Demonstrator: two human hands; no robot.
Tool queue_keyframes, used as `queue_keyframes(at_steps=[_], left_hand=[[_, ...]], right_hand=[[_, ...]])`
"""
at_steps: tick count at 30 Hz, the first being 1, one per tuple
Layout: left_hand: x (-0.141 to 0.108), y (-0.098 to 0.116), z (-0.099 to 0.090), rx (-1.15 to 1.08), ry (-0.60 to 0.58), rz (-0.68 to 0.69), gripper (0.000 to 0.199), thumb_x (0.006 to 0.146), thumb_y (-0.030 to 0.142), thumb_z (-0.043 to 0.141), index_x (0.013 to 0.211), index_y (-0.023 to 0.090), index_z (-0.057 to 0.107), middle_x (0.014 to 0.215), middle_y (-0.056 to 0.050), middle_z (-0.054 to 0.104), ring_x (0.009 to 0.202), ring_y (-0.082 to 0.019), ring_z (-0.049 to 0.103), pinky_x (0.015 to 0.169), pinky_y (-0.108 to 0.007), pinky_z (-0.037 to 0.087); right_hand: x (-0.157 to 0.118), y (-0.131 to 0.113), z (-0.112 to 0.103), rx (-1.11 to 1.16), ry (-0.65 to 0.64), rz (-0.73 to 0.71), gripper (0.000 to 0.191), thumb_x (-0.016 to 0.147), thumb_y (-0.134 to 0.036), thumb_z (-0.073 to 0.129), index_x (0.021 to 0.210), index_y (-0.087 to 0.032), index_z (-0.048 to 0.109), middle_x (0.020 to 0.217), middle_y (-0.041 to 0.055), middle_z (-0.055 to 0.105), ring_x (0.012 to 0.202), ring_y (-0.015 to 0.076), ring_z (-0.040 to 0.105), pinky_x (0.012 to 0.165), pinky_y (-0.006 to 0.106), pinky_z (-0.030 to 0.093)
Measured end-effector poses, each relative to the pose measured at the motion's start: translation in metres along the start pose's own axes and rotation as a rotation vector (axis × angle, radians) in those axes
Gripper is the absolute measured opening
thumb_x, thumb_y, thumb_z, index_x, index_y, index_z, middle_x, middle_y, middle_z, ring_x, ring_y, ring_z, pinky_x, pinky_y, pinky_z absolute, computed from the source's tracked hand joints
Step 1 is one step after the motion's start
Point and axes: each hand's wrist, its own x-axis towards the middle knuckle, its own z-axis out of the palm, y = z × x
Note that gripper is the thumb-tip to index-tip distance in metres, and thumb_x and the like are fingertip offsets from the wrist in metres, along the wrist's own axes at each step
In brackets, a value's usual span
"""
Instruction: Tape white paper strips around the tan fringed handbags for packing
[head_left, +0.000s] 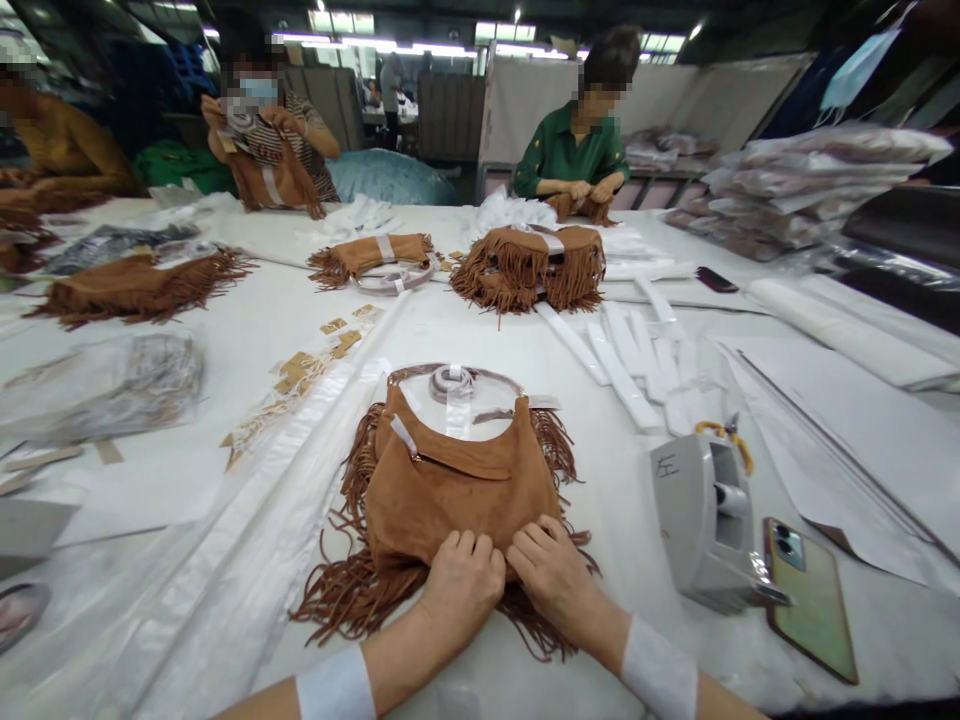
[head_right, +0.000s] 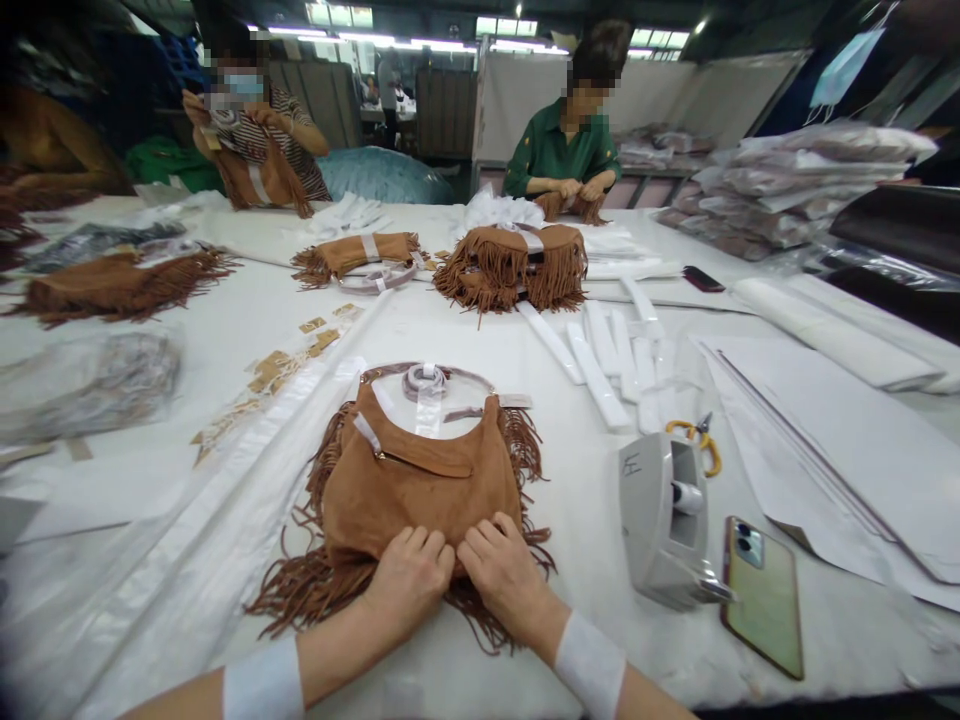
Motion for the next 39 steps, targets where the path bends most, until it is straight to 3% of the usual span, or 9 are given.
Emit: queue_keyframes(at_steps=[4,9,14,17,21,25,32,35,39], left_hand=[[0.004,-0.002,0.004,-0.008,-0.051,0.005,0.013,0.090,0.015,0.051,0.086,0.015,0.064,0.083,-0.007,0.064,0.079,-0.022,0.062,0.067,-0.034,0.047],[0.004,-0.002,0.006,-0.005,-0.084,-0.011,0.010,0.087,0.011,0.055,0.090,0.012,0.065,0.084,-0.009,0.065,0.079,-0.022,0.064,0.064,-0.032,0.050],[0.000,0.005,0.012,0.028,-0.071,-0.062,0.012,0.086,0.008,0.055,0.093,0.009,0.065,0.083,-0.011,0.065,0.077,-0.022,0.065,0.062,-0.031,0.051],[-0.005,-0.004,0.003,0.032,-0.003,-0.045,0.030,0.086,0.013,0.058,0.117,0.010,0.057,0.085,-0.010,0.066,0.076,-0.021,0.065,0.063,-0.030,0.050],[-0.028,-0.040,-0.025,-0.015,0.226,0.037,0.060,0.081,0.031,0.070,0.133,0.017,0.043,0.099,-0.008,0.066,0.094,-0.025,0.062,0.086,-0.042,0.047],[-0.062,-0.075,-0.029,-0.024,0.464,-0.022,0.033,0.084,0.032,0.066,0.111,0.019,0.054,0.114,-0.010,0.060,0.105,-0.028,0.054,0.089,-0.046,0.042],[-0.081,-0.085,0.010,-0.079,0.451,-0.032,0.040,0.083,0.026,0.066,0.119,0.016,0.052,0.113,-0.010,0.061,0.111,-0.030,0.051,0.102,-0.053,0.032],[-0.076,-0.084,0.012,-0.162,0.432,-0.057,0.045,0.078,0.034,0.071,0.116,0.018,0.054,0.112,-0.009,0.062,0.114,-0.030,0.049,0.109,-0.061,0.019],[-0.067,-0.081,0.013,-0.217,0.392,-0.140,0.030,0.077,0.033,0.072,0.100,0.020,0.059,0.103,-0.005,0.062,0.108,-0.026,0.051,0.108,-0.063,0.018]], right_hand=[[-0.001,0.004,0.002,-0.019,-0.003,-0.012,0.022,0.089,-0.009,0.045,0.070,-0.018,0.051,0.073,0.0024,0.048,0.068,0.0183,0.036,0.067,0.035,0.028],[0.008,-0.003,-0.024,0.110,-0.216,0.065,0.004,0.084,-0.014,0.057,0.086,-0.018,0.056,0.089,0.0045,0.053,0.080,0.0195,0.044,0.070,0.033,0.033],[0.013,-0.010,-0.025,0.255,-0.395,0.202,0.021,0.077,-0.004,0.052,0.093,-0.017,0.057,0.094,0.0058,0.058,0.087,0.0203,0.050,0.080,0.033,0.041],[0.016,-0.005,-0.017,0.261,-0.471,0.284,0.028,0.077,0.000,0.043,0.093,-0.016,0.058,0.089,0.0062,0.062,0.086,0.0207,0.054,0.081,0.033,0.042],[0.017,0.000,-0.014,0.332,-0.457,0.349,0.033,0.075,0.001,0.040,0.097,-0.016,0.057,0.095,0.0074,0.065,0.092,0.0203,0.058,0.082,0.031,0.043],[0.013,0.001,-0.015,0.360,-0.460,0.372,0.030,0.074,0.001,0.038,0.093,-0.016,0.055,0.095,0.0079,0.065,0.092,0.0205,0.060,0.081,0.030,0.044],[0.010,-0.002,-0.014,0.343,-0.414,0.374,0.031,0.076,0.000,0.036,0.095,-0.017,0.054,0.094,0.0072,0.065,0.091,0.0203,0.062,0.080,0.030,0.046],[0.006,-0.004,-0.008,0.332,-0.356,0.350,0.032,0.076,0.001,0.036,0.096,-0.017,0.054,0.092,0.0066,0.065,0.090,0.0197,0.063,0.080,0.031,0.049],[-0.010,-0.004,0.015,0.265,-0.179,0.269,0.039,0.074,0.002,0.034,0.102,-0.016,0.055,0.098,0.0090,0.065,0.094,0.0204,0.062,0.085,0.034,0.052]])
